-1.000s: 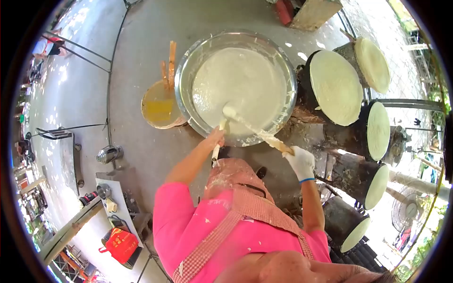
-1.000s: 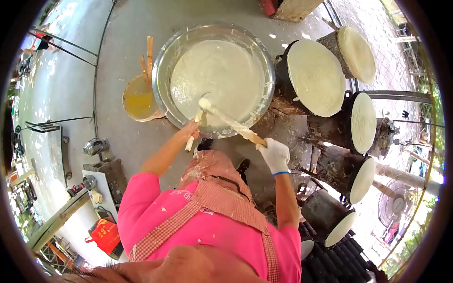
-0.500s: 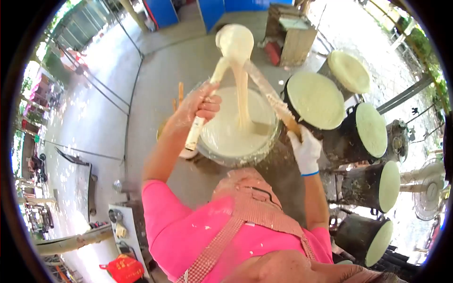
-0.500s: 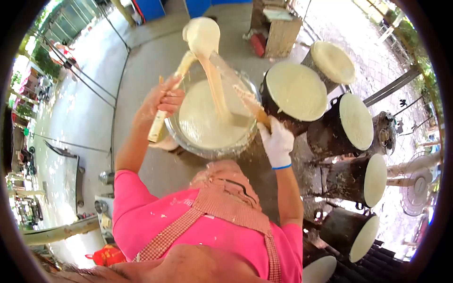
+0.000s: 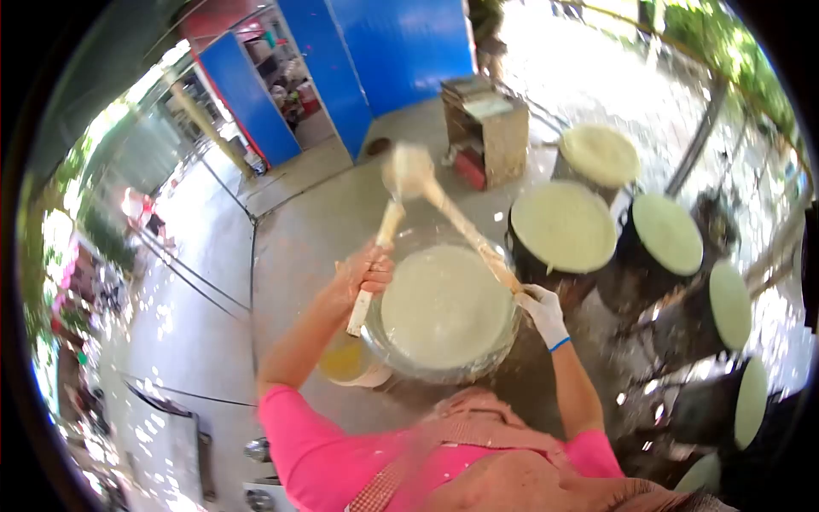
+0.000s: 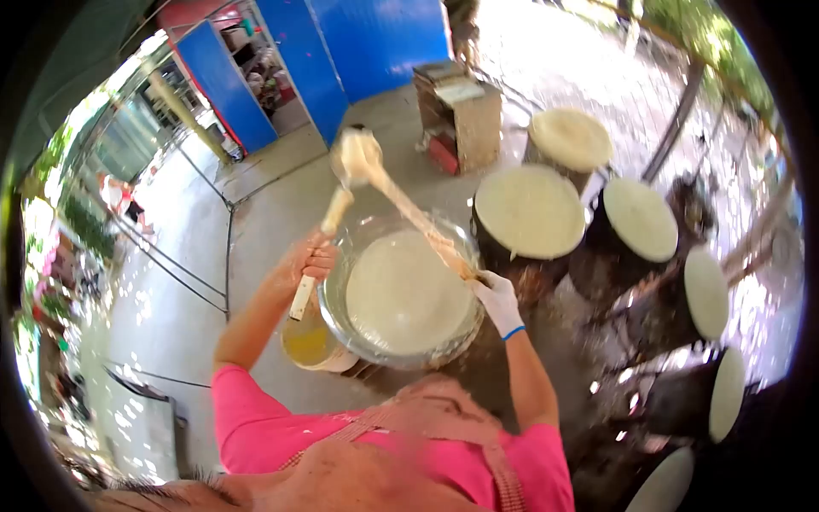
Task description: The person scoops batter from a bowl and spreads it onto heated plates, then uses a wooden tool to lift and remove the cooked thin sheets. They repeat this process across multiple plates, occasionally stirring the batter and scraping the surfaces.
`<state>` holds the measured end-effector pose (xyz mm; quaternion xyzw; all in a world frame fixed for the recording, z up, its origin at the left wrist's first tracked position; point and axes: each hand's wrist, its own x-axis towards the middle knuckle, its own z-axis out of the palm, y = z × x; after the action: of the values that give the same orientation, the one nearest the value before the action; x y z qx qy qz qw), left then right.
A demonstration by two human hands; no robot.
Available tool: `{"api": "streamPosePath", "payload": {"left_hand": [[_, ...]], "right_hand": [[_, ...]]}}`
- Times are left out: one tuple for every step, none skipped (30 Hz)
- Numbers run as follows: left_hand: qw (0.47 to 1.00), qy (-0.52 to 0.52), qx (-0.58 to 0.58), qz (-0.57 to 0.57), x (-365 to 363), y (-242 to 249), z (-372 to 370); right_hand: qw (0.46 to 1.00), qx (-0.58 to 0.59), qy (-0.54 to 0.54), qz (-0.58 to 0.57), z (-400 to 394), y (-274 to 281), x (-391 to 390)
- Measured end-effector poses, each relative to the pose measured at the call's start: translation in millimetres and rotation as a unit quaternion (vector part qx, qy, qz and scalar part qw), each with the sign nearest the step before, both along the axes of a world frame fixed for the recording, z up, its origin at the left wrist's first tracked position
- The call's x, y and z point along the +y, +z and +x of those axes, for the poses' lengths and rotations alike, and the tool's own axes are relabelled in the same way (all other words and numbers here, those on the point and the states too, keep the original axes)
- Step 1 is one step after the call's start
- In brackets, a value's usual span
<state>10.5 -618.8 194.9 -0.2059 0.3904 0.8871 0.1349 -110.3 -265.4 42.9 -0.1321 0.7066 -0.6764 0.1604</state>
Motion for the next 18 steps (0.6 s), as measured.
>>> {"api": "streamPosePath", "payload": {"left_hand": [[0.995, 0.033, -0.077, 0.056, 9.7, -1.8, -2.4], [0.980, 0.066, -0.153, 0.106, 26.9, 0.2, -8.1], [0.957, 0.100, -0.227, 0.152, 42.0, 0.0, -15.8], [0.971, 0.029, -0.194, 0.138, 44.4, -1.2, -25.5], [0.979, -0.050, -0.154, 0.124, 43.1, -2.8, -33.5], [0.978, -0.132, -0.114, 0.116, 53.9, -4.1, -43.5], [0.988, -0.141, -0.057, 0.028, 85.2, 2.3, -51.8], [0.987, -0.149, 0.011, -0.054, 126.9, 15.0, -55.3], [0.975, -0.157, 0.085, -0.128, 165.4, 18.9, -61.5], [0.969, -0.198, 0.082, -0.126, 195.0, 9.9, -73.5], [0.971, -0.231, 0.032, -0.045, 218.0, -4.1, -85.2], [0.963, -0.266, -0.031, 0.033, 241.7, -22.0, -97.7], [0.922, -0.309, -0.136, 0.188, 268.6, -44.2, -115.2], [0.871, -0.331, -0.227, 0.283, 308.1, -51.5, -118.6], [0.861, -0.342, -0.256, 0.277, 340.4, -77.0, -127.7], [0.823, -0.372, -0.305, 0.302, 378.0, -105.7, -131.8], [0.786, -0.391, -0.355, 0.321, 414.7, -129.0, -135.2], [0.754, -0.407, -0.393, 0.334, 461.5, -139.5, -128.5]], "right_hand": [[0.998, 0.033, -0.003, 0.062, 13.2, -27.8, 16.1], [0.990, -0.007, -0.012, 0.140, 31.5, -9.0, 33.6], [0.975, -0.048, -0.020, 0.217, 46.6, 12.9, 55.8], [0.974, -0.007, -0.036, 0.224, 48.5, -4.3, 84.2], [0.974, -0.003, -0.074, 0.216, 59.7, 13.6, 105.5], [0.978, -0.009, -0.107, 0.182, 69.8, 30.3, 125.0], [0.978, -0.011, -0.139, 0.152, 81.0, 43.6, 142.7], [0.981, -0.003, -0.159, 0.113, 89.1, 40.9, 159.2], [0.981, 0.007, -0.181, 0.077, 95.9, 35.5, 175.8], [0.978, -0.047, -0.187, 0.076, 106.9, 40.9, 191.4], [0.978, -0.070, -0.190, 0.047, 118.4, 32.8, 207.3], [0.973, -0.099, -0.199, 0.059, 132.4, 15.2, 226.4], [0.963, -0.123, -0.227, 0.080, 151.5, 1.9, 244.4], [0.950, -0.026, -0.267, 0.157, 179.0, -22.8, 266.9], [0.942, -0.125, -0.275, 0.148, 210.2, -30.0, 288.8], [0.922, -0.138, -0.309, 0.190, 246.0, -37.1, 313.7], [0.901, -0.155, -0.334, 0.229, 283.1, -45.4, 328.3], [0.878, -0.177, -0.373, 0.241, 322.1, -51.6, 343.1]]}}
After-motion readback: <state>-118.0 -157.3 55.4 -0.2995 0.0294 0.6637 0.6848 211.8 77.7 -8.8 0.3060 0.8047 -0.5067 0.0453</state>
